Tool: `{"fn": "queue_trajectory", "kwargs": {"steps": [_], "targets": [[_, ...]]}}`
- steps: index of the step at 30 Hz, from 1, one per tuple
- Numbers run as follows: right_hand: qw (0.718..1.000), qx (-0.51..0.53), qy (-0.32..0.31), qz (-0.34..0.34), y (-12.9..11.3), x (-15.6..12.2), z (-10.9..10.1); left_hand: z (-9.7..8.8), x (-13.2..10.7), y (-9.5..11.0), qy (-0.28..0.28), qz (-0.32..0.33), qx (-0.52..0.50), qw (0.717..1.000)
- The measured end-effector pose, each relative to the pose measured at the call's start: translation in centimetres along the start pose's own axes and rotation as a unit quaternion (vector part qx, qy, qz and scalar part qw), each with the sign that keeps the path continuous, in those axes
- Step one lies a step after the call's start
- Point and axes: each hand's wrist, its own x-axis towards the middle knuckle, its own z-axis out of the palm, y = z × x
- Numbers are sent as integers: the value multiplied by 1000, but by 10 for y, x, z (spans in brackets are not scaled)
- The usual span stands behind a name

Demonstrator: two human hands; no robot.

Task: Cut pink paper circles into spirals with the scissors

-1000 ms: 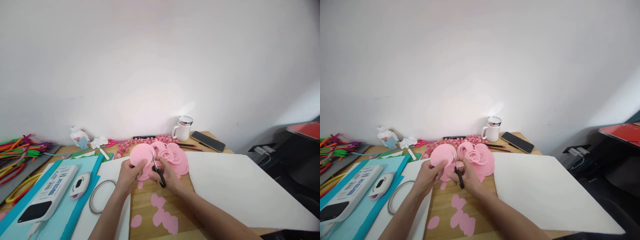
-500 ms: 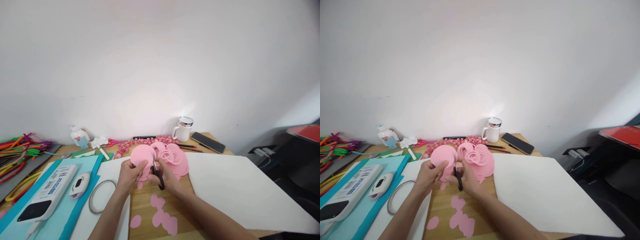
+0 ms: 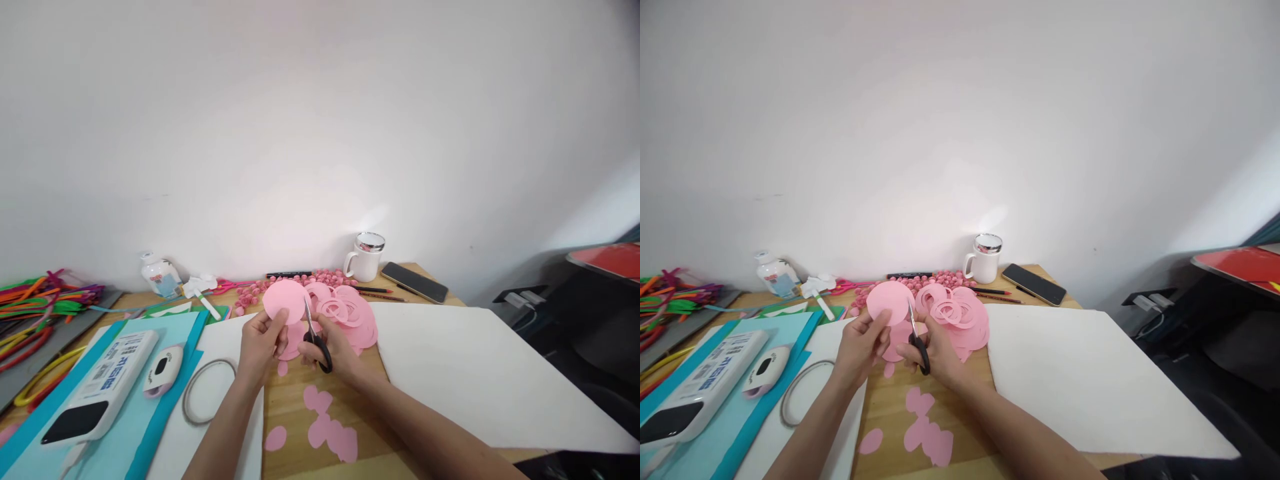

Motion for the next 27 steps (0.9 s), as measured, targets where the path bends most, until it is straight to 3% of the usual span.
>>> {"fn": "queue_trajectory", "kwargs": {"steps": [8, 27], "targets": [[999, 39, -17, -6, -6, 0, 0, -1, -4, 1, -23, -18, 84, 996], [1000, -4, -6, 0, 3, 1, -4, -1, -2, 1, -34, -9, 34, 999]]}}
